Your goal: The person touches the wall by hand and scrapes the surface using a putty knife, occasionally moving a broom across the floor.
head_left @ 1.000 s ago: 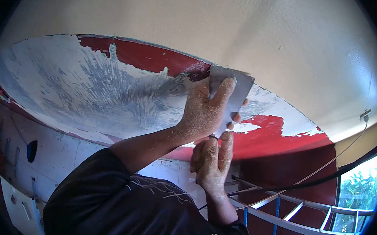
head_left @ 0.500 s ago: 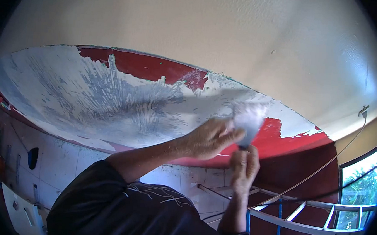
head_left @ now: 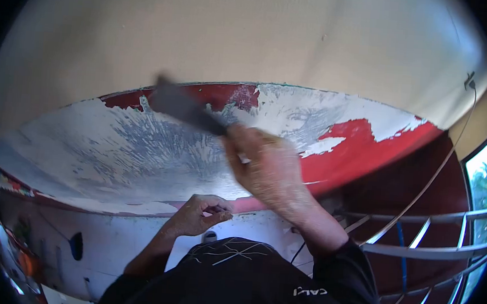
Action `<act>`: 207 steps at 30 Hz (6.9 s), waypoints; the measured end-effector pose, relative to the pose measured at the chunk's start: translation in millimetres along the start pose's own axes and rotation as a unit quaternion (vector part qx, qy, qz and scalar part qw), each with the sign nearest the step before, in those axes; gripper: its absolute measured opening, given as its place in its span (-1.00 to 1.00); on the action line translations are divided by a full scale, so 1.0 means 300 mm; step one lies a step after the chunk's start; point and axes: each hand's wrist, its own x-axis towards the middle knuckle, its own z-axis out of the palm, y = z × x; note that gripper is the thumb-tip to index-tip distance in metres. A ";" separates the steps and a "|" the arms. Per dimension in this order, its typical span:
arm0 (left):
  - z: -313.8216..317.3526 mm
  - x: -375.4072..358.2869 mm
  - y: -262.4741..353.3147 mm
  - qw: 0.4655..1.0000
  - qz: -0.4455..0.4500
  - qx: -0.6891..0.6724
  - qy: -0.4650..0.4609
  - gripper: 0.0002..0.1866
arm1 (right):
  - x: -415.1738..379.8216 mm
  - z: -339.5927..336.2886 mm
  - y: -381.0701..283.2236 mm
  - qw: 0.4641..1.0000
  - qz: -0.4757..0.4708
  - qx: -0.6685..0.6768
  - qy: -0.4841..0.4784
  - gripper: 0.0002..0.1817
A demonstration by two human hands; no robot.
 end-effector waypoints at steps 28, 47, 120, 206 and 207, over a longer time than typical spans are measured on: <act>0.135 -0.253 -0.060 0.881 0.259 -0.062 0.391 -0.43 | -0.664 0.156 -0.157 0.712 0.277 0.498 -0.411 -0.73; 0.165 -0.505 -0.206 0.973 -0.027 0.190 0.130 -0.73 | -1.033 0.315 -0.154 0.753 0.441 0.445 -0.201 -0.73; 0.200 0.585 0.275 0.838 0.242 -0.316 0.373 -0.63 | -0.358 0.062 0.215 0.884 0.167 0.431 0.071 -0.76; 0.144 0.526 0.338 0.844 0.225 -0.242 0.423 -0.69 | -0.310 0.045 0.169 0.860 0.190 0.473 0.023 -0.78; 0.154 0.523 0.329 0.849 0.215 -0.237 0.420 -0.69 | -0.325 0.039 0.163 0.857 0.201 0.473 0.026 -0.79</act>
